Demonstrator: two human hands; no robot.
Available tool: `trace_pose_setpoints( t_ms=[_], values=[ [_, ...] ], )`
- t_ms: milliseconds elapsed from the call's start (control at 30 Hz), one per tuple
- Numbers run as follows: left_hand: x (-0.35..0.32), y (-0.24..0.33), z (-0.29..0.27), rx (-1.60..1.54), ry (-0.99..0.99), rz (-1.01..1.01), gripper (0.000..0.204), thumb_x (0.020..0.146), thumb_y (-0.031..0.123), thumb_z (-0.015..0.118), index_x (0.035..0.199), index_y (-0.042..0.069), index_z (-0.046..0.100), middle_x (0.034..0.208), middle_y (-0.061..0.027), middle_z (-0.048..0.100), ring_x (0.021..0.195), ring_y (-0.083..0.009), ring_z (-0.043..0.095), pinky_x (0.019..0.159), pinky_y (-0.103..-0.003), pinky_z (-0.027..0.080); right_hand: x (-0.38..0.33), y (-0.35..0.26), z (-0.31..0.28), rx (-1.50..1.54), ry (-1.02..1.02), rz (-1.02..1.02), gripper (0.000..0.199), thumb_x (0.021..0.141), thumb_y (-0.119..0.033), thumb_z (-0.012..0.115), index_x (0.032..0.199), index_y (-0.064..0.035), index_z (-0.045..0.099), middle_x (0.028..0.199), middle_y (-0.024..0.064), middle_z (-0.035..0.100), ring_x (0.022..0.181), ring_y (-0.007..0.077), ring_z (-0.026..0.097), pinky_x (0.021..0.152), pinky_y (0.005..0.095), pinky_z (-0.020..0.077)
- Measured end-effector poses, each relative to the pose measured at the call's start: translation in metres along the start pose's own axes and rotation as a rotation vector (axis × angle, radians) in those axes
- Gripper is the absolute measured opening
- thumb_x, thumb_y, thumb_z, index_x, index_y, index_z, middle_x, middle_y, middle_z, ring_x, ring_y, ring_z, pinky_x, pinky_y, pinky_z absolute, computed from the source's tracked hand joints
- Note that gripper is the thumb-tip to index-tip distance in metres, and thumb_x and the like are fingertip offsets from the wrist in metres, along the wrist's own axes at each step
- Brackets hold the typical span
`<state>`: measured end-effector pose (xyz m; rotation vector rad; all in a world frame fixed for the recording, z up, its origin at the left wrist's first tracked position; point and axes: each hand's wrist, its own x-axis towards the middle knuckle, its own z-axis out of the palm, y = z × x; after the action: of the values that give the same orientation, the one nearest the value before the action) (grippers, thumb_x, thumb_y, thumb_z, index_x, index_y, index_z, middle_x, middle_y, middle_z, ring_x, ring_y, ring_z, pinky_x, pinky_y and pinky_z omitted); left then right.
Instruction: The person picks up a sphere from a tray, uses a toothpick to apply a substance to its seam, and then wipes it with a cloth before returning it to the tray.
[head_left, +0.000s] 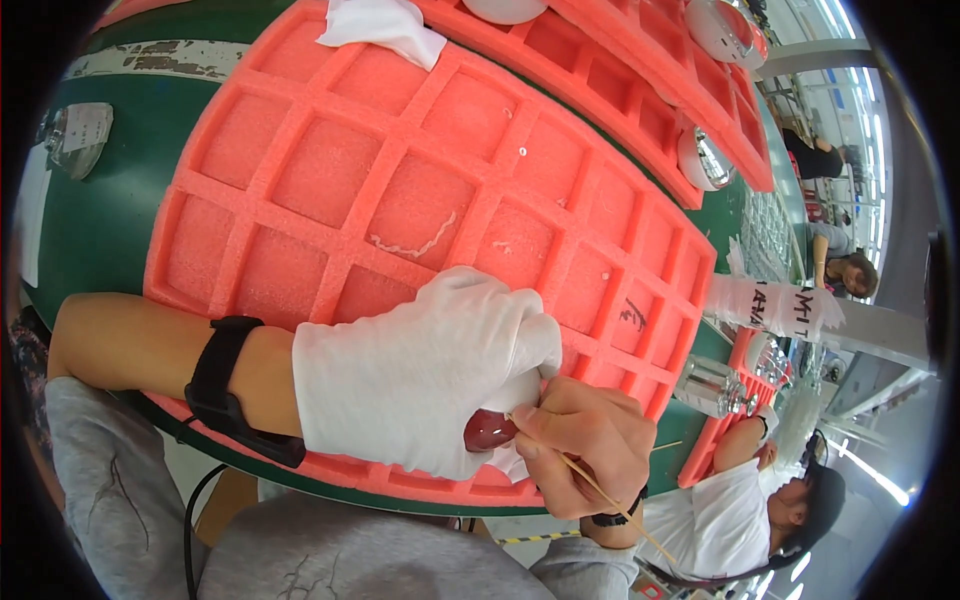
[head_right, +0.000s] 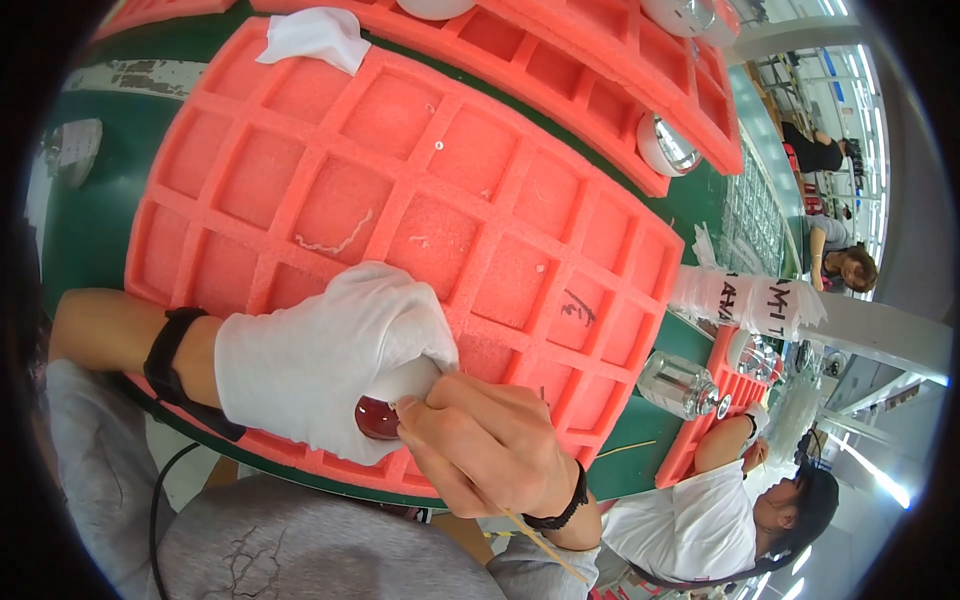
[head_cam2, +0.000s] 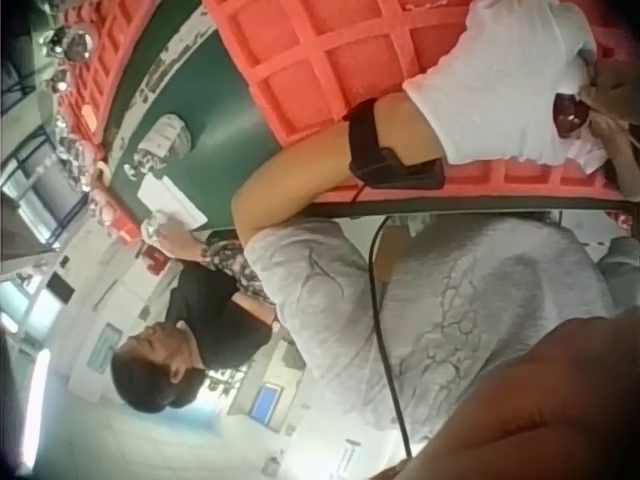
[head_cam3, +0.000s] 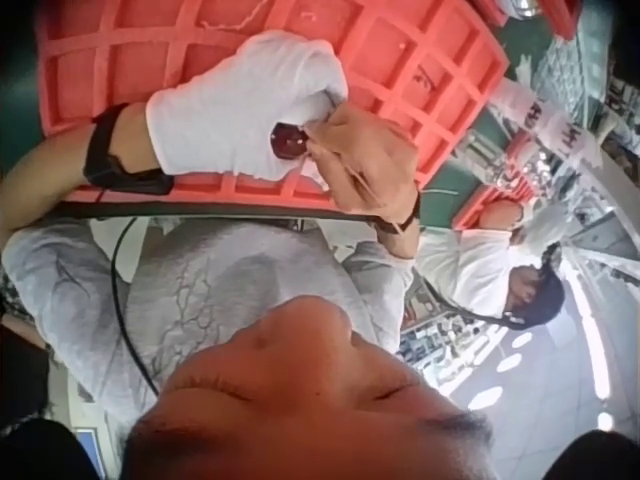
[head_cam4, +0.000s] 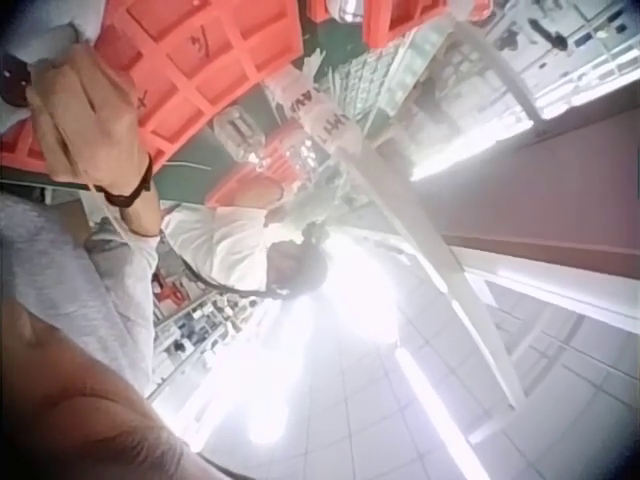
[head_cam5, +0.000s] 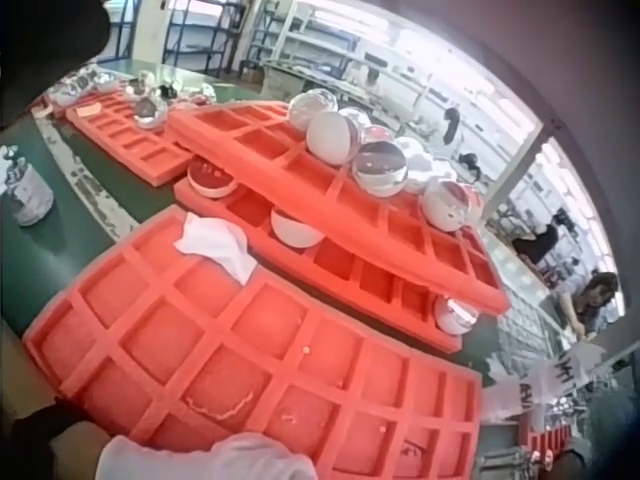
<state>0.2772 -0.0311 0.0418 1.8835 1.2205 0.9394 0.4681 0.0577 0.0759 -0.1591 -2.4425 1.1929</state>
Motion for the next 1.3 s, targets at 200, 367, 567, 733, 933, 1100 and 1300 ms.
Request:
trace_pose_setpoints(
  t_ms=[200,367,567,733,933,1100,1300],
  values=[
    [0.002,0.0,-0.001,0.0,0.032,0.004,0.039,0.068,0.019,0.08,0.098,0.008,0.058,0.101,-0.0083,0.055,0.094,-0.0297,0.056,0.086,-0.043,0.043,0.006,0.0,-0.006,-0.045,-0.063,-0.022,0.02,0.073,0.006,0.077,0.089,0.006,0.066,0.066,0.0107,0.061,0.049,0.0186,0.054,0.044,0.0301,0.0412],
    [0.004,0.002,-0.002,0.034,0.063,0.048,0.026,0.074,0.024,0.076,0.071,0.002,0.062,0.087,-0.0127,0.057,0.085,-0.0302,0.059,0.071,-0.044,0.047,0.006,-0.001,-0.006,-0.026,-0.07,-0.013,0.017,0.076,0.007,0.076,0.091,0.0061,0.067,0.067,0.0118,0.063,0.05,0.019,0.057,0.045,0.0295,0.0426],
    [0.004,0.002,0.002,0.051,0.057,0.101,0.032,0.077,0.03,0.077,0.07,0.003,0.062,0.086,-0.0127,0.057,0.086,-0.0306,0.059,0.07,-0.045,0.048,-0.009,0.003,-0.001,0.211,0.049,0.112,0.013,0.082,0.008,0.074,0.093,0.0065,0.068,0.07,0.0141,0.067,0.052,0.0189,0.061,0.048,0.0278,0.0462],
    [0.0,0.003,0.003,0.051,0.101,0.113,0.032,0.077,0.029,0.077,0.067,0.003,0.062,0.085,-0.0125,0.057,0.085,-0.0309,0.059,0.07,-0.045,0.048,-0.005,-0.003,-0.003,0.148,-0.006,0.127,0.014,0.081,0.007,0.075,0.093,0.0065,0.068,0.069,0.014,0.066,0.052,0.0184,0.06,0.048,0.0275,0.0467],
    [0.003,0.001,0.0,0.016,0.009,0.005,0.028,0.066,0.021,0.079,0.08,0.006,0.059,0.096,-0.0091,0.057,0.091,-0.0307,0.056,0.081,-0.043,0.045,0.004,-0.002,-0.004,-0.025,-0.038,0.032,0.021,0.07,0.007,0.078,0.089,0.005,0.069,0.065,0.0125,0.063,0.049,0.019,0.058,0.045,0.0281,0.0435],
    [0.006,0.0,-0.004,-0.014,-0.091,-0.101,0.034,0.062,0.016,0.079,0.087,0.008,0.058,0.102,-0.0082,0.057,0.094,-0.0314,0.055,0.084,-0.043,0.043,0.009,0.0,-0.007,-0.068,-0.088,-0.017,0.027,0.063,0.006,0.081,0.087,0.0042,0.069,0.063,0.0118,0.061,0.047,0.0194,0.056,0.043,0.0287,0.0412],
    [0.008,0.0,-0.002,-0.048,-0.108,-0.141,0.031,0.062,0.016,0.079,0.084,0.008,0.059,0.1,-0.0085,0.057,0.092,-0.0317,0.055,0.082,-0.043,0.044,0.01,-0.001,-0.003,-0.097,-0.074,-0.032,0.025,0.064,0.005,0.081,0.087,0.0048,0.069,0.062,0.012,0.061,0.045,0.0192,0.054,0.043,0.0288,0.0399]
  ],
)
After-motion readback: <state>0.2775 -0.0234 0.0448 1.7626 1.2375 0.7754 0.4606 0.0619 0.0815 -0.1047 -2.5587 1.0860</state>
